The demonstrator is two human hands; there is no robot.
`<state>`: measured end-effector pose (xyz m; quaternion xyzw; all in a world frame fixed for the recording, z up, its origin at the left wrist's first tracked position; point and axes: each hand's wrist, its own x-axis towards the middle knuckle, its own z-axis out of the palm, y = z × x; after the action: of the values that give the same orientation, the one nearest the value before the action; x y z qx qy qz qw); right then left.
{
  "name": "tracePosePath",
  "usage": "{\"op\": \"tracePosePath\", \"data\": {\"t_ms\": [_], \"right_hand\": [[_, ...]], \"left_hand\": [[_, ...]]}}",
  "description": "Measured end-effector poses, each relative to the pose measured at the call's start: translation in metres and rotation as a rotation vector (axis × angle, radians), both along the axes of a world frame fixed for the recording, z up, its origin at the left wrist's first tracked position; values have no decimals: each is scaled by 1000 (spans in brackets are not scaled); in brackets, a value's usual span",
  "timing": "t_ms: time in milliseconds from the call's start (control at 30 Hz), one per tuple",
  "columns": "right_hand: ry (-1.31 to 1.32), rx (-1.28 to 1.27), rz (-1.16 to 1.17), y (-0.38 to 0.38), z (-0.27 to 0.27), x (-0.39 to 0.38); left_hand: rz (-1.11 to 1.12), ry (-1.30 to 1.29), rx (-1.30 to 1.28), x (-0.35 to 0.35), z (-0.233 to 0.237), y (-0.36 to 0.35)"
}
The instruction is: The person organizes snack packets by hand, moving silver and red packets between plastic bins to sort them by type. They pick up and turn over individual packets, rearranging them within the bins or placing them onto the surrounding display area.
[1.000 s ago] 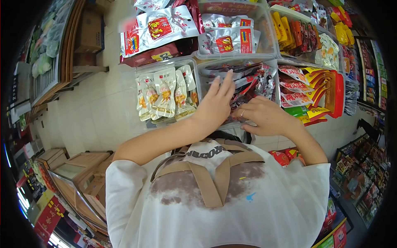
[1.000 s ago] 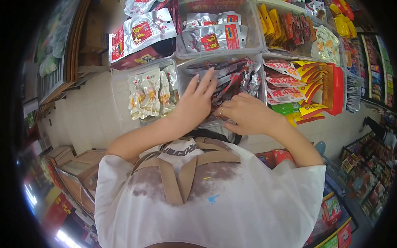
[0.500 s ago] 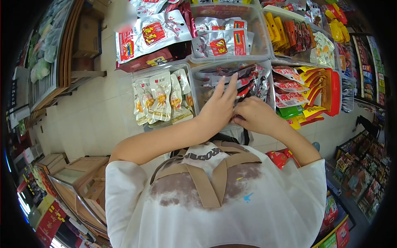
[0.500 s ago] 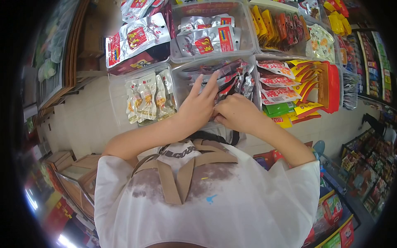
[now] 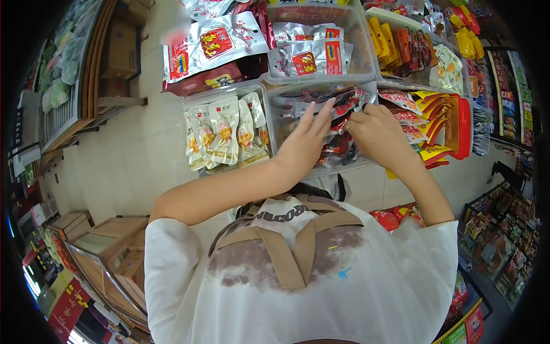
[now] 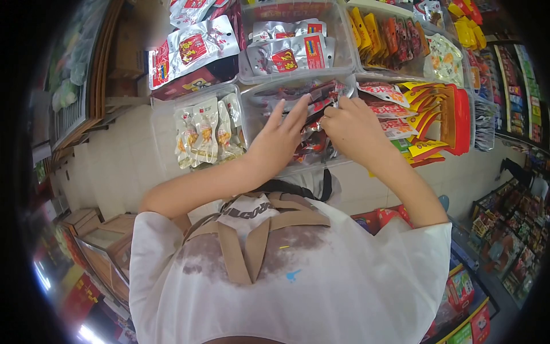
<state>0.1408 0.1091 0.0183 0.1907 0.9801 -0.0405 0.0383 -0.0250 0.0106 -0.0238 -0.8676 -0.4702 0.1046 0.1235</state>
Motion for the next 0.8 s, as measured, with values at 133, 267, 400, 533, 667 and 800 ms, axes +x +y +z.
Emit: {"op": "tracePosePath", "data": {"t_ms": [133,267,400,533,667,800], "right_hand": [[63,-100,-36,3,12,-3],[287,-72,-85,8,10,-16],[184,-166,16,6,-9,-22],[97,-240,-51,7,-15,-22],[51,-333,-109,14,-18,-25],[-16,-304,-71,17,-12,-27]], "left_hand": [[80,-650,-142,-29,24,-6],[224,-691,-98,-46,21,-1],[214,-492,-132,-46,10,8],[202,-486,-179,-42,0,3],[191,-505,-194,-40,1,0],[197,-490,-225,-40,2,-4]]}}
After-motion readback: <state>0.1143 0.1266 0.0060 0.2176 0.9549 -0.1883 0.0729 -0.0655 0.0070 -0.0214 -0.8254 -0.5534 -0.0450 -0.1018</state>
